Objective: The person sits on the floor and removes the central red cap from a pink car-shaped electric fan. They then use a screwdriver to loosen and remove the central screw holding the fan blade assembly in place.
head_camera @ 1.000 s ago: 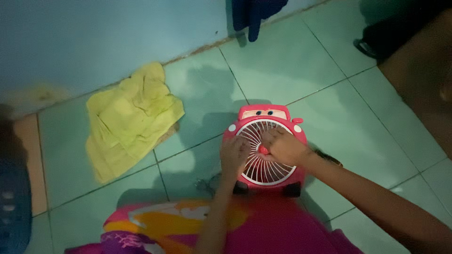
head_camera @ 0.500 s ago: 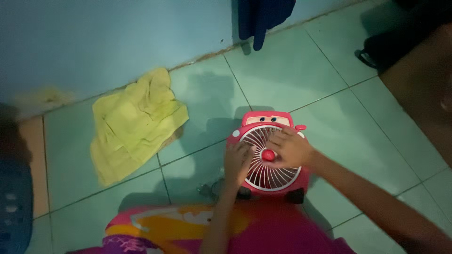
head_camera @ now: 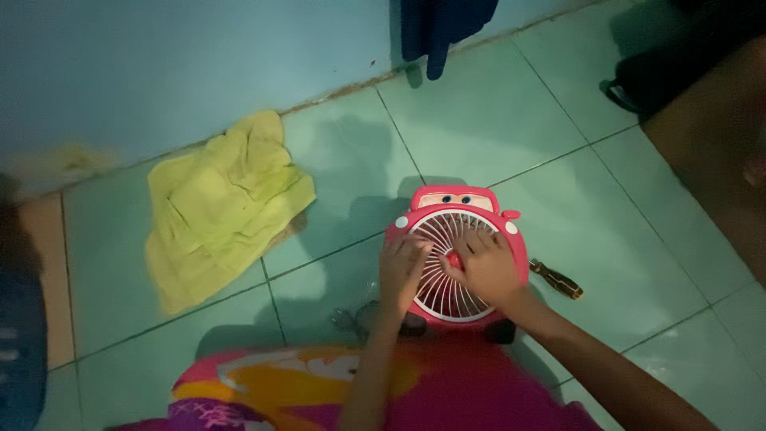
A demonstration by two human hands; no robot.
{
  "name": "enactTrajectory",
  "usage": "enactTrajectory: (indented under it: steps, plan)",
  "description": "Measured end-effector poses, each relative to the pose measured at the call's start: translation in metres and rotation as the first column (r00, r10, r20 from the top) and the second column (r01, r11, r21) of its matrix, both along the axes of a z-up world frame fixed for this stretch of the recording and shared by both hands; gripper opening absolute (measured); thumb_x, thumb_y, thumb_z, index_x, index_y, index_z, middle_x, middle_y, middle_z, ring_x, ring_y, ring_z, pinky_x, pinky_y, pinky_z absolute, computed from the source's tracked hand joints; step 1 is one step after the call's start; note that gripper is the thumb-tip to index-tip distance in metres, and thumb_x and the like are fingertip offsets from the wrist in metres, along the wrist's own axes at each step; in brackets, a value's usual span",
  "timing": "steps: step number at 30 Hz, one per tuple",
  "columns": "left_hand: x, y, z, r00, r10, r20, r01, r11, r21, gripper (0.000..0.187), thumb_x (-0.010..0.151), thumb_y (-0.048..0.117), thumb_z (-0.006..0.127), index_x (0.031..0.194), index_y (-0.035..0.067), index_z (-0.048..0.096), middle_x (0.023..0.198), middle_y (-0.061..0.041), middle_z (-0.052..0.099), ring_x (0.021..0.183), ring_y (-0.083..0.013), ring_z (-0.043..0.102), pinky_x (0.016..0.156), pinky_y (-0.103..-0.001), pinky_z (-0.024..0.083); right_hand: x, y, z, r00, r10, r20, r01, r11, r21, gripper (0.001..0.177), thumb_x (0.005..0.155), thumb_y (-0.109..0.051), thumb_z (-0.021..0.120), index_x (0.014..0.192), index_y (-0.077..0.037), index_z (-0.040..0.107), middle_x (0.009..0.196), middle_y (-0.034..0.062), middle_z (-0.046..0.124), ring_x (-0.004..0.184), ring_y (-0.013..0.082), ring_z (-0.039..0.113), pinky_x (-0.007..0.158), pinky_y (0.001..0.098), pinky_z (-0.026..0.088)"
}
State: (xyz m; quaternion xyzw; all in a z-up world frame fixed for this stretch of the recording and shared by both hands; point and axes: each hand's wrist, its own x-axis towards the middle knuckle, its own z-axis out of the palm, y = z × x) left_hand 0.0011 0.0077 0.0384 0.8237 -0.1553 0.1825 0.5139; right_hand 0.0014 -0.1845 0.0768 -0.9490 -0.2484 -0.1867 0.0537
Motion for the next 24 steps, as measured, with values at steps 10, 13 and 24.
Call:
enactTrajectory:
  steps: [10,13,24]
  plan:
    - [-0.005,-0.004,0.01,0.987,0.158,-0.021,-0.157,0.986,0.048,0.027,0.1,0.032,0.061,0.106,0.008,0.072,0.118,-0.008,0.065,0.115,-0.0295,0.062,0.098,-0.044,0.046,0.003,-0.006,-0.006,0.988,0.146,0.053,-0.15,0.986,0.077,0.037,0.082,-0.038,0.076,0.094,-0.004,0.067,0.098,0.0142,0.063,0.096,0.0324,0.062,0.085,0.044,0.05]
    - [-0.001,-0.002,0.008,0.983,0.095,-0.156,-0.117,0.984,-0.134,0.029,0.103,0.032,0.058,0.11,0.006,0.07,0.118,-0.01,0.064,0.114,-0.0285,0.062,0.1,-0.042,0.049,0.011,-0.012,-0.003,0.972,0.231,0.045,-0.231,0.973,-0.006,0.047,0.08,-0.043,0.077,0.098,-0.001,0.067,0.097,0.0143,0.062,0.095,0.0316,0.061,0.087,0.0428,0.051]
    - [0.004,0.0,-0.016,0.984,0.089,-0.152,-0.102,0.992,-0.078,0.043,0.111,0.043,0.052,0.109,0.003,0.068,0.117,-0.014,0.061,0.117,-0.0302,0.059,0.121,-0.049,0.037,0.037,-0.026,-0.005,0.898,0.439,-0.027,-0.439,0.891,-0.117,0.053,0.084,-0.052,0.073,0.096,-0.001,0.064,0.096,0.0132,0.062,0.096,0.0306,0.062,0.087,0.0426,0.051]
